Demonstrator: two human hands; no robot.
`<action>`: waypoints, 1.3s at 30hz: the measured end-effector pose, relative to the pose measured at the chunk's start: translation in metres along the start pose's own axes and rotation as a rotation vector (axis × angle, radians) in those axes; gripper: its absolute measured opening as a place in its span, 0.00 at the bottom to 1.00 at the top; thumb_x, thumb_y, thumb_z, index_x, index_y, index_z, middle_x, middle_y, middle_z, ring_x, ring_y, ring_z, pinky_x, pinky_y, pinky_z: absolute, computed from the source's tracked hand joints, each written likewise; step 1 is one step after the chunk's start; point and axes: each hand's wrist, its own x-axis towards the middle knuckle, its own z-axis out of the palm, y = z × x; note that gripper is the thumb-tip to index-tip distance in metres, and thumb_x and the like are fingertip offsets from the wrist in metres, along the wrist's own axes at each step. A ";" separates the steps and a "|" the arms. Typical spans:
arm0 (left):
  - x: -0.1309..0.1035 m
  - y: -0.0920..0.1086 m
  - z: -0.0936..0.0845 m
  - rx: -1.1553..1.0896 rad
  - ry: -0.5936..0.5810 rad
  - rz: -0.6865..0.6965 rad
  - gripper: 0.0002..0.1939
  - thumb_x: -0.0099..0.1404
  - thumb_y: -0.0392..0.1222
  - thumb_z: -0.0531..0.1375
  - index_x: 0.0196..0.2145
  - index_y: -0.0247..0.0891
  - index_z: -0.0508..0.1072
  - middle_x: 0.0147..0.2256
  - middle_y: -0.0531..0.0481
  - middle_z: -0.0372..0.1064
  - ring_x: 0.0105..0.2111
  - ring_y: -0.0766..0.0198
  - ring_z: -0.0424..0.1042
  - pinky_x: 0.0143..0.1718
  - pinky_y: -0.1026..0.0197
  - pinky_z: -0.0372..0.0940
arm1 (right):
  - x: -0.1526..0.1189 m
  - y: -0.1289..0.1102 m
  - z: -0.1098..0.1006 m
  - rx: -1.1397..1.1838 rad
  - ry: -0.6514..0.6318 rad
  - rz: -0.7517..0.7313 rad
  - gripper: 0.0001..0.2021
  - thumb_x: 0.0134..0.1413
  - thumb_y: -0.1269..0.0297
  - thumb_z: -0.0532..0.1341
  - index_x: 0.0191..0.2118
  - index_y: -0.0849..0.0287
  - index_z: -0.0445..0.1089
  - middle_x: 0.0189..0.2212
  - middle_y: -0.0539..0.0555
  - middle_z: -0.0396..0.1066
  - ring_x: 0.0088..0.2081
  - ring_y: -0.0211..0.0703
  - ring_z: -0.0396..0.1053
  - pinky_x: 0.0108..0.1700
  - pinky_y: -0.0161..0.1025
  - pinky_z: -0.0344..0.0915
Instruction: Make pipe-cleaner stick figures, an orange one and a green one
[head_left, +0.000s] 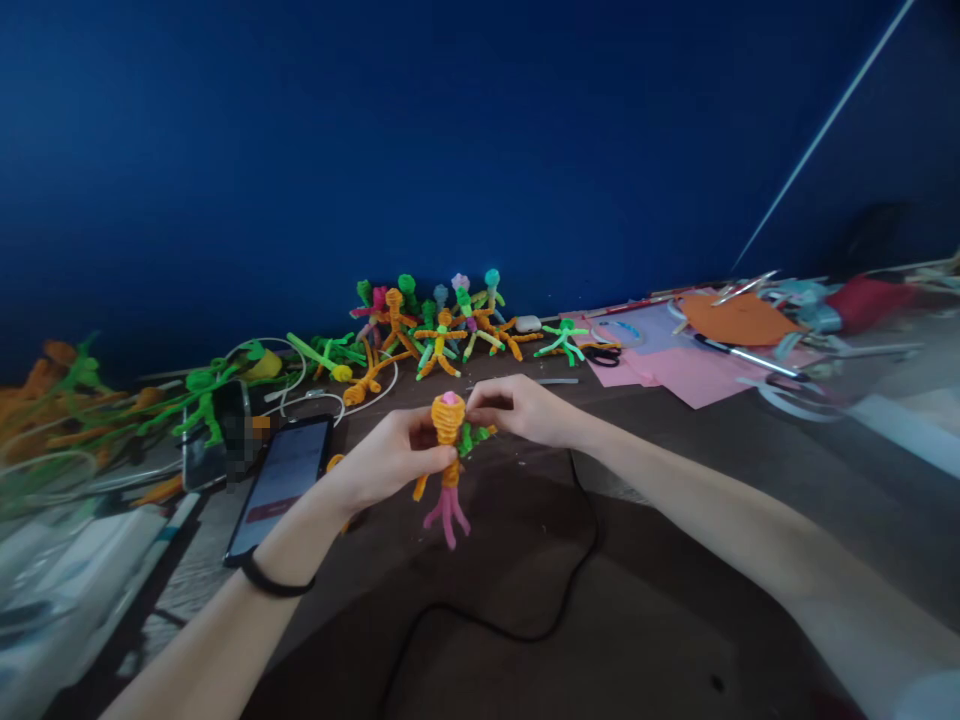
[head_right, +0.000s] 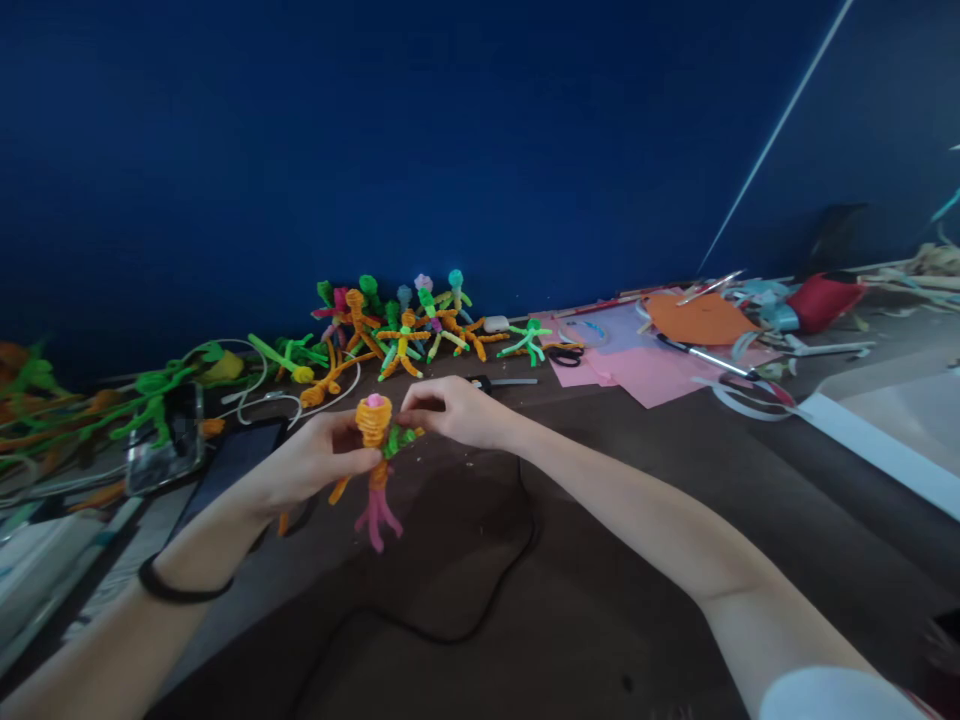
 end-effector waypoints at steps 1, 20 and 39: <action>0.000 0.000 0.000 -0.031 -0.004 0.005 0.13 0.50 0.38 0.58 0.36 0.34 0.71 0.31 0.50 0.71 0.32 0.63 0.70 0.35 0.63 0.66 | 0.001 0.003 0.001 0.012 -0.030 0.017 0.13 0.51 0.57 0.55 0.28 0.63 0.66 0.22 0.49 0.63 0.25 0.33 0.58 0.29 0.32 0.56; 0.010 -0.010 -0.010 0.354 0.201 0.054 0.08 0.50 0.39 0.54 0.27 0.33 0.68 0.24 0.52 0.69 0.25 0.64 0.67 0.26 0.64 0.62 | -0.007 -0.014 0.001 -0.324 -0.161 -0.120 0.09 0.52 0.65 0.53 0.28 0.64 0.67 0.22 0.49 0.65 0.25 0.32 0.59 0.29 0.31 0.53; -0.001 0.004 -0.004 0.156 -0.056 -0.059 0.09 0.48 0.34 0.53 0.29 0.36 0.69 0.26 0.54 0.68 0.27 0.66 0.67 0.28 0.66 0.61 | -0.005 -0.012 -0.003 -0.151 0.029 -0.096 0.08 0.47 0.62 0.60 0.28 0.62 0.64 0.27 0.50 0.64 0.29 0.34 0.60 0.33 0.33 0.56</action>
